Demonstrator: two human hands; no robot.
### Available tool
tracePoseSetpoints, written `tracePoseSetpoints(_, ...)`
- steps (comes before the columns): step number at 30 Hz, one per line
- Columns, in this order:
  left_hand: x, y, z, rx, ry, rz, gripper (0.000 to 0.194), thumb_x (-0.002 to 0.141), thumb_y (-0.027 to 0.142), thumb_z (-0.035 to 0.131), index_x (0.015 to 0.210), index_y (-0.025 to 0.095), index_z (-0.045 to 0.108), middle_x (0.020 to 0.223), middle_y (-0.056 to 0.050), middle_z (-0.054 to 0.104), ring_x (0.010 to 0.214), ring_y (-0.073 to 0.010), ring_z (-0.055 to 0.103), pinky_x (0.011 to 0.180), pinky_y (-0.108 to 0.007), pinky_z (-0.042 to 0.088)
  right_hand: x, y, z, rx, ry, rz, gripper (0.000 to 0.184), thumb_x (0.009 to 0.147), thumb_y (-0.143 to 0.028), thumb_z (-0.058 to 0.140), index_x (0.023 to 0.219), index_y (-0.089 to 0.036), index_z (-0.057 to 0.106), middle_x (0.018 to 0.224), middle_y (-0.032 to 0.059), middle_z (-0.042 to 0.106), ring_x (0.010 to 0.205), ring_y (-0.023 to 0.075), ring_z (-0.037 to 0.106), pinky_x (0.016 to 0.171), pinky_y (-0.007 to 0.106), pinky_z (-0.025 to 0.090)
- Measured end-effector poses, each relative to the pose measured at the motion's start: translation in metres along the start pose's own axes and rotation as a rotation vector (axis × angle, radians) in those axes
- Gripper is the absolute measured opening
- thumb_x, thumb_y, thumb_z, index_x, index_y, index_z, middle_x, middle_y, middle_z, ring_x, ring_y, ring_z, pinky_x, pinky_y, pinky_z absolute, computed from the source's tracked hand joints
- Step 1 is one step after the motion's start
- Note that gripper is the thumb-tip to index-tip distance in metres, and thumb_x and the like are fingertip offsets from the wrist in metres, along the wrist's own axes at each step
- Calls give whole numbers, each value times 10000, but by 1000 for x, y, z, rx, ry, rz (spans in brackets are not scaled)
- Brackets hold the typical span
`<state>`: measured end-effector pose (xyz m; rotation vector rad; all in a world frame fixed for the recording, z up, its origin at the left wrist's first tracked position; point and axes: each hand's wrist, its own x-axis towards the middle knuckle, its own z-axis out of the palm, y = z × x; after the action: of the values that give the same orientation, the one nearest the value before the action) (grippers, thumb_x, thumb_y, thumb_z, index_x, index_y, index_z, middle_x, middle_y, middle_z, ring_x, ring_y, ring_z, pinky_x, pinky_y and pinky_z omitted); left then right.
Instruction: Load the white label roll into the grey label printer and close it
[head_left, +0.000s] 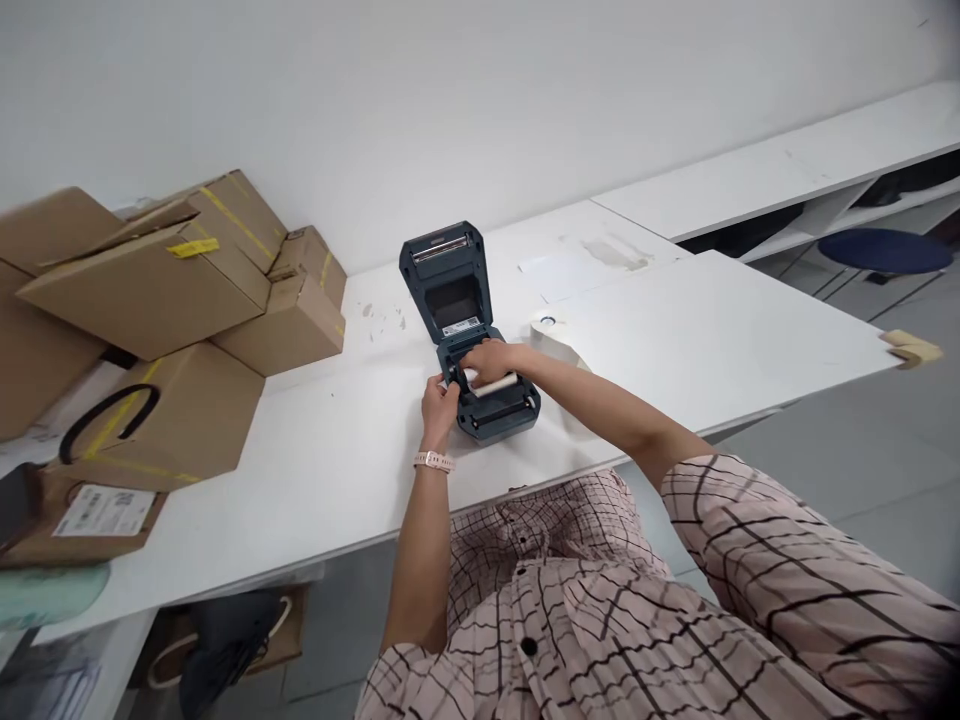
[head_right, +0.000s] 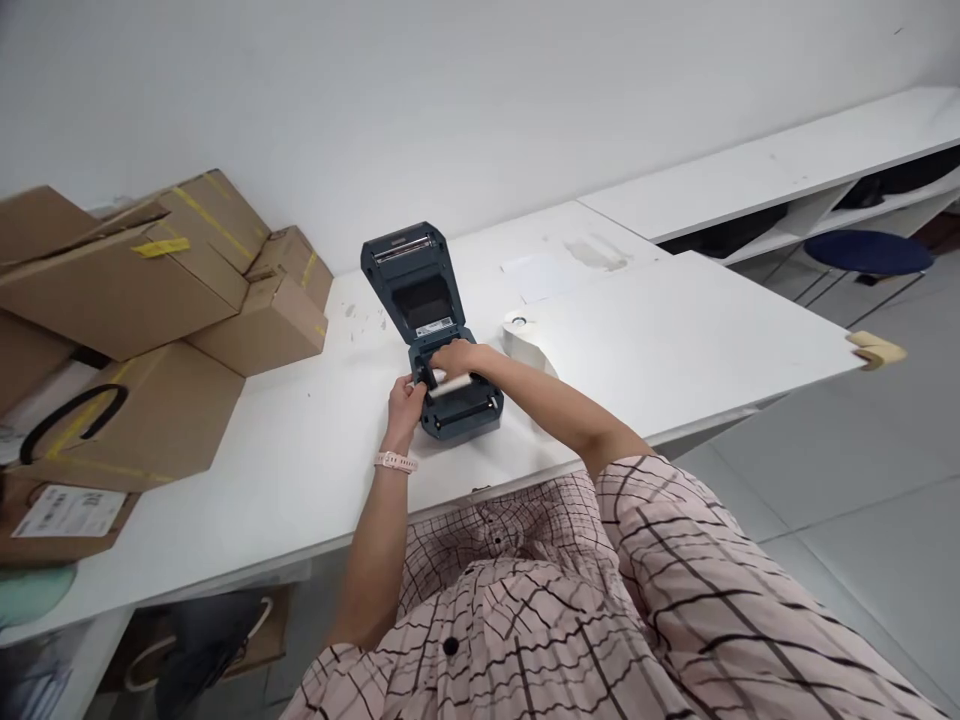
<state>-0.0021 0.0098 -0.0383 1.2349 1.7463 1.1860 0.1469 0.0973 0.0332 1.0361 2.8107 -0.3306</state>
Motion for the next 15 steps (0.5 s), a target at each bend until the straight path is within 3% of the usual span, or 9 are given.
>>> tracePoseSetpoints(4,-1,-2,4,-14,53,-33,362,805,310,628,1137,165,627,615,60,476,581,-141,506,586,-250,399,-16,0,6,26,78,-52,394,866,-292,707,1249,-201,694,1240,112,723,1156,312,657,955,375,483)
tracePoseSetpoints(8,-4,-1,5,-23,75,-59,373,804,314,619,1150,177,643,678,31,533,641,-157,539,635,-270,418,-54,-5,21,194,357,-176,218,889,-170,661,1088,-165,750,1142,104,746,1088,269,665,948,377,515)
tracePoseSetpoints(11,-8,3,8,-74,101,-75,343,787,308,655,1107,184,640,879,-31,629,788,-173,598,721,-287,454,-88,-16,40,277,492,-204,210,958,-188,576,1053,-183,763,1129,100,756,1037,252,685,912,402,550)
tracePoseSetpoints(15,-11,11,11,-223,85,-109,352,782,280,702,1092,179,568,1142,-103,635,965,-191,620,819,-306,481,-114,-31,60,301,602,-140,292,1030,-255,487,1118,-204,760,1253,95,729,1159,265,671,954,429,556)
